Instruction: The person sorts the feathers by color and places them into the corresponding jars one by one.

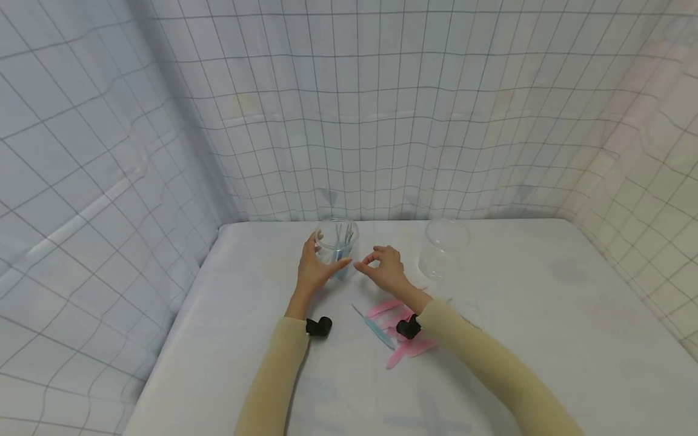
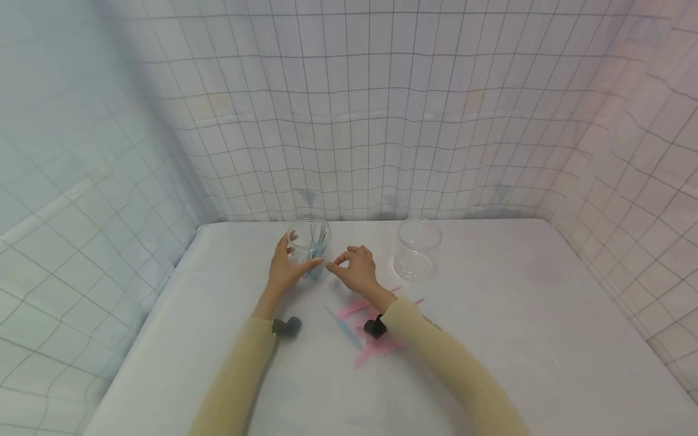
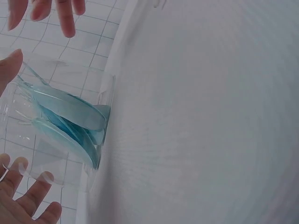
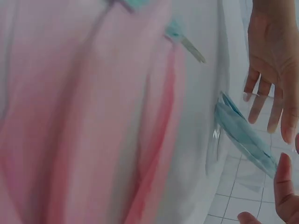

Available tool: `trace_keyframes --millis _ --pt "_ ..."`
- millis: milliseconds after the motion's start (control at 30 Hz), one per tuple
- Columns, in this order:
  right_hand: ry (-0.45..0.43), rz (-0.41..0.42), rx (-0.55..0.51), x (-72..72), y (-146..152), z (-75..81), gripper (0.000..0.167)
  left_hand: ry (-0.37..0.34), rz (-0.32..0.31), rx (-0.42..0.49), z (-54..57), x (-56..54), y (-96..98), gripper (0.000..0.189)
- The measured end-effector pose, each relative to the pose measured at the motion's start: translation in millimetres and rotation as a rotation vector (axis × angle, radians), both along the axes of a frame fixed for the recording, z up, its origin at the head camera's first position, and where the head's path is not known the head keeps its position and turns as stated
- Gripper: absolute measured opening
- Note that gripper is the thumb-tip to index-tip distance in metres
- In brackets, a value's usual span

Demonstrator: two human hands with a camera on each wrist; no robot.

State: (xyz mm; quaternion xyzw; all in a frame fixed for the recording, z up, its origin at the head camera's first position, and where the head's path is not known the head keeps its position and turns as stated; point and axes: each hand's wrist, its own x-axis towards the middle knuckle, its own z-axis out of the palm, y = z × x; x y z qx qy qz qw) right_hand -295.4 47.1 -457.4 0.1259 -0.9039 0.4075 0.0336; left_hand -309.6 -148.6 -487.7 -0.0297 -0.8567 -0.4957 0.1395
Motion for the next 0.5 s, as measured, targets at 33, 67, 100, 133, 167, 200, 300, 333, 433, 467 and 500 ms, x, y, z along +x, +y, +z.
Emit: trace_keyframes --millis 33,67,100,133,167,200,300,333,433,467,500 --pt "-0.031 0.007 0.047 3.4 0.0 -1.4 0.028 -0.002 0.000 -0.003 0.2 0.0 0.0 0.101" --pt "-0.058 0.019 0.101 6.4 -0.2 -2.5 0.028 -0.003 0.001 -0.004 0.3 0.0 -0.1 0.101" --pt "-0.083 0.036 0.148 9.4 -0.2 -3.6 0.028 -0.004 0.003 -0.005 0.5 0.0 -0.1 0.101" --pt "-0.107 0.055 0.189 11.8 -0.4 -4.9 0.028 -0.004 0.004 -0.006 0.7 -0.2 -0.3 0.101" --pt "-0.130 0.076 0.224 14.4 -0.4 -6.1 0.027 -0.004 0.005 -0.006 0.9 -0.2 -0.5 0.101" --pt "-0.151 0.095 0.255 16.6 -0.6 -7.8 0.026 -0.004 0.005 -0.006 1.1 -0.2 -0.7 0.100" --pt "-0.193 0.142 0.322 21.7 -1.7 -13.0 0.024 -0.007 0.001 -0.005 1.4 -0.5 -1.4 0.100" --pt "-0.191 0.153 0.345 23.0 -2.3 -15.5 0.024 -0.009 0.000 -0.005 1.5 -0.7 -1.3 0.100" --pt "-0.144 0.175 0.401 27.0 -3.5 -21.3 0.024 -0.018 0.001 -0.001 1.8 -1.2 -0.8 0.102" --pt "-0.121 0.179 0.424 28.3 -4.1 -22.4 0.025 -0.021 0.003 0.000 2.1 -1.1 -0.4 0.102" --pt "-0.097 0.183 0.450 29.9 -4.6 -22.7 0.024 -0.023 0.004 -0.001 2.0 -0.9 -0.4 0.102"
